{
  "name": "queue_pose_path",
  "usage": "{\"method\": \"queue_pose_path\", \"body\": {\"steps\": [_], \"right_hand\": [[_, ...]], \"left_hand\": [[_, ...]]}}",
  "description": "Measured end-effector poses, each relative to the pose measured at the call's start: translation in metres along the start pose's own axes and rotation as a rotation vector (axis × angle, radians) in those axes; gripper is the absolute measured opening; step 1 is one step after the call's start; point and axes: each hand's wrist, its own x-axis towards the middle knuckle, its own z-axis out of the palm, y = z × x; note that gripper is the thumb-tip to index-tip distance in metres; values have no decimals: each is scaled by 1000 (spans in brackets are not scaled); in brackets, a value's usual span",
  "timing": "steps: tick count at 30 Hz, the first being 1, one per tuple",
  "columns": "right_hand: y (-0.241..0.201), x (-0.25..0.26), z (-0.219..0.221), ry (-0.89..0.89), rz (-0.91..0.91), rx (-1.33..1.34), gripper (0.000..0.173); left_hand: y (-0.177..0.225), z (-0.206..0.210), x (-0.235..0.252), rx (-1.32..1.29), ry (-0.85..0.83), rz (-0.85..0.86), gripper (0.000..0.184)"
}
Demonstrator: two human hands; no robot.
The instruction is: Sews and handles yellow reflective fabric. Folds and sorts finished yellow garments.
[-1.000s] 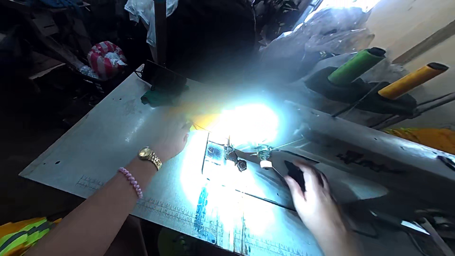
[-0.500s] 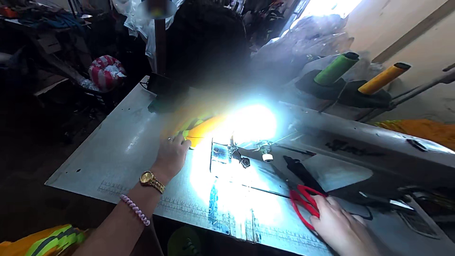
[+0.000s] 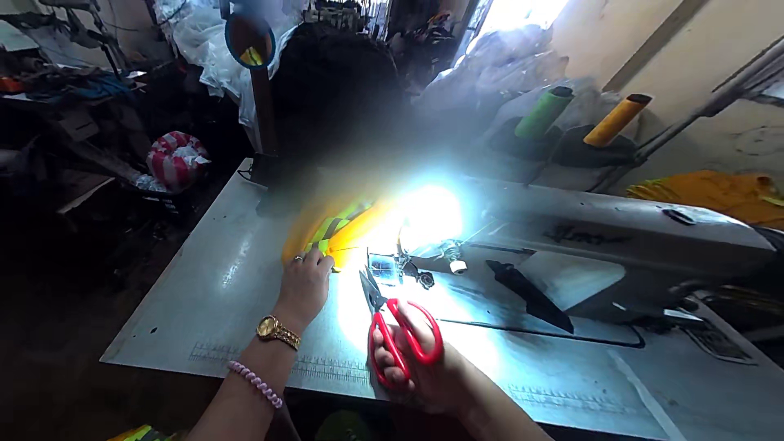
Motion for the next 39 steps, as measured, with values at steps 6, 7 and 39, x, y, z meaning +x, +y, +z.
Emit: {"method": "queue_pose_path", "body": {"steps": [6,7,39], "right_hand": [[-15,-32,10,170,26,-557,48],[-20,-50,9,298,48,-872,49],[-98,75,117,284,-678,-1227,17]], "left_hand": [[-2,0,-9,-33,-24,14,13],[-2,-5,-17,-63,-68,7,17],[-14,-244,-251,-919,793,-647,21]]}}
